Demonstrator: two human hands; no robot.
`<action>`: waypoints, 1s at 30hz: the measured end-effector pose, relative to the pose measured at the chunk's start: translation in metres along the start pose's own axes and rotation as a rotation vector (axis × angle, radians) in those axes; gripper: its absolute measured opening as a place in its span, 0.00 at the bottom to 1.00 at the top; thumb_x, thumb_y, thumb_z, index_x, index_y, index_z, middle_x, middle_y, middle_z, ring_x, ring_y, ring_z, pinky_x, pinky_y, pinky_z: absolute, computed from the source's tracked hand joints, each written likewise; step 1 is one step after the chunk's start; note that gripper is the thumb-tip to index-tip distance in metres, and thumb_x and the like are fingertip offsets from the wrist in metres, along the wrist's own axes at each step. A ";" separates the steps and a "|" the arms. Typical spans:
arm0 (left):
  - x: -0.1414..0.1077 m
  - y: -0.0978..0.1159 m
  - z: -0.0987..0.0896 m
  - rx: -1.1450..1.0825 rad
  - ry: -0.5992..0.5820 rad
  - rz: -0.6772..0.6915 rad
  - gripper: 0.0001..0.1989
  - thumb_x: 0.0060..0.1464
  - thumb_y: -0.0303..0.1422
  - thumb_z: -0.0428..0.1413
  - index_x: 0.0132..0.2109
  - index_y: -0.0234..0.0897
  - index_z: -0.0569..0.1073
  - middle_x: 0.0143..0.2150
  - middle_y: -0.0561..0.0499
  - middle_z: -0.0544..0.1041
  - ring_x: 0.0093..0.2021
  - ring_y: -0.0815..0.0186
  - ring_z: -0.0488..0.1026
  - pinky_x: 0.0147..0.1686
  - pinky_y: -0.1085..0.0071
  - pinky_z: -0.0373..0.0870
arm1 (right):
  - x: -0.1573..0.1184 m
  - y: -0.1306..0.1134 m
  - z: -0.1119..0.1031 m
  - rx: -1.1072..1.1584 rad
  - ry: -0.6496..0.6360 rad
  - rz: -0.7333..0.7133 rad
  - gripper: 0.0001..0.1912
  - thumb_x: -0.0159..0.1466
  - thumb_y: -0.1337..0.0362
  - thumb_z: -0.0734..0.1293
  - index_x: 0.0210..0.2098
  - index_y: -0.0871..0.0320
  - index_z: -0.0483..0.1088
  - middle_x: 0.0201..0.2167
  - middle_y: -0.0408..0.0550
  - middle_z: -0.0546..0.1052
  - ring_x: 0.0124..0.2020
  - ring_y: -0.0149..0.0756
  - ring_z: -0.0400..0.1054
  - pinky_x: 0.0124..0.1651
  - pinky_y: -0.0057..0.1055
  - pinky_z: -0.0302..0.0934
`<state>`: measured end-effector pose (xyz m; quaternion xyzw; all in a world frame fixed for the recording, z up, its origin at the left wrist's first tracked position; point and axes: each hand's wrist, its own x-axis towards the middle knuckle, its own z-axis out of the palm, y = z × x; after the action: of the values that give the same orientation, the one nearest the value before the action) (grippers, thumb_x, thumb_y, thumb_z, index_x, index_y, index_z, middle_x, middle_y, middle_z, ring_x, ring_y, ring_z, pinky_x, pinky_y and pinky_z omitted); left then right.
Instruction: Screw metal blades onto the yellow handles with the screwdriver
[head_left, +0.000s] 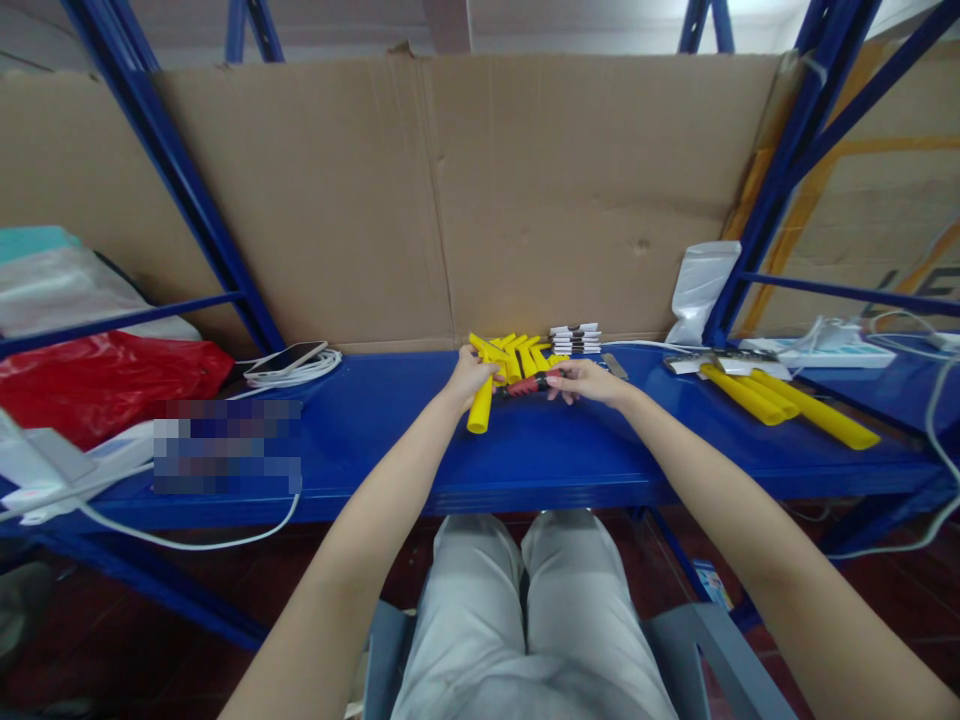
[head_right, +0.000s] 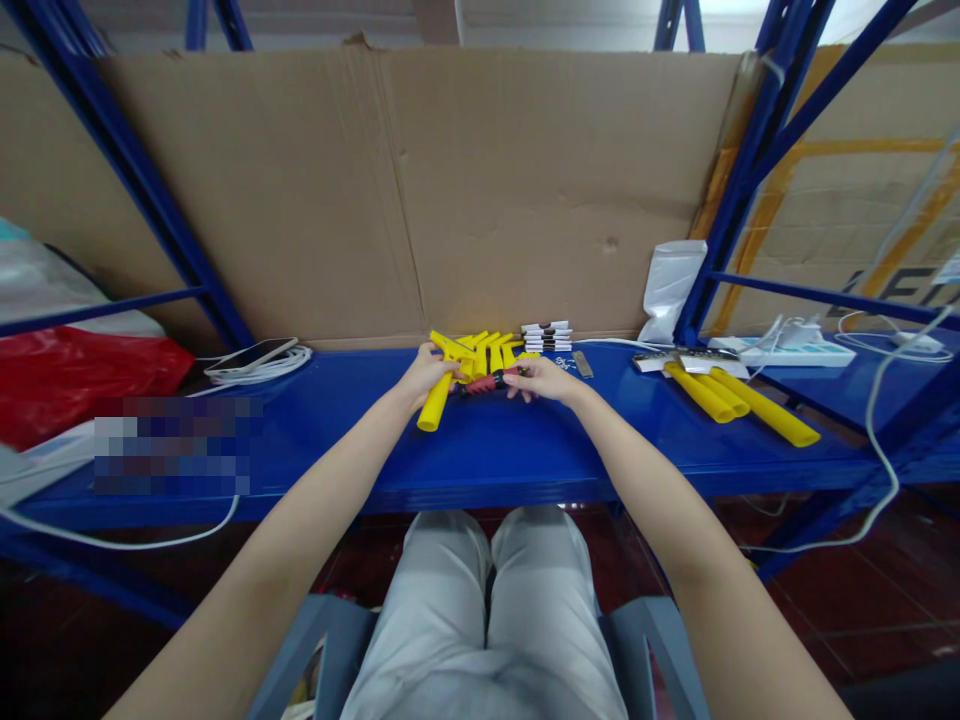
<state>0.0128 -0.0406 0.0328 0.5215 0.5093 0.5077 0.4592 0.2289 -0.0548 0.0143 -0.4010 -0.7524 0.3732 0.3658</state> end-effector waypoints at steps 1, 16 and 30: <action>0.000 0.000 -0.001 0.005 0.003 -0.002 0.26 0.50 0.15 0.52 0.53 0.39 0.55 0.41 0.51 0.73 0.22 0.75 0.70 0.19 0.78 0.66 | -0.001 -0.002 -0.002 0.053 0.051 -0.005 0.30 0.49 0.38 0.72 0.34 0.59 0.70 0.23 0.47 0.78 0.16 0.27 0.62 0.20 0.26 0.53; -0.009 0.000 0.001 0.092 -0.053 0.012 0.23 0.52 0.14 0.50 0.51 0.39 0.54 0.35 0.56 0.70 0.18 0.76 0.66 0.17 0.78 0.61 | 0.004 -0.007 -0.026 0.465 0.846 -0.122 0.27 0.52 0.39 0.71 0.24 0.53 0.58 0.10 0.32 0.54 0.11 0.24 0.48 0.13 0.27 0.40; -0.009 -0.006 0.009 0.080 -0.078 0.113 0.24 0.52 0.17 0.51 0.51 0.42 0.54 0.44 0.52 0.72 0.19 0.77 0.67 0.16 0.79 0.61 | 0.006 -0.009 -0.020 0.480 0.931 -0.147 0.28 0.53 0.36 0.69 0.26 0.53 0.58 0.10 0.30 0.55 0.10 0.24 0.51 0.13 0.25 0.41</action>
<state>0.0219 -0.0493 0.0258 0.5867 0.4807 0.4914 0.4281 0.2401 -0.0479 0.0328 -0.3754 -0.4301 0.2907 0.7678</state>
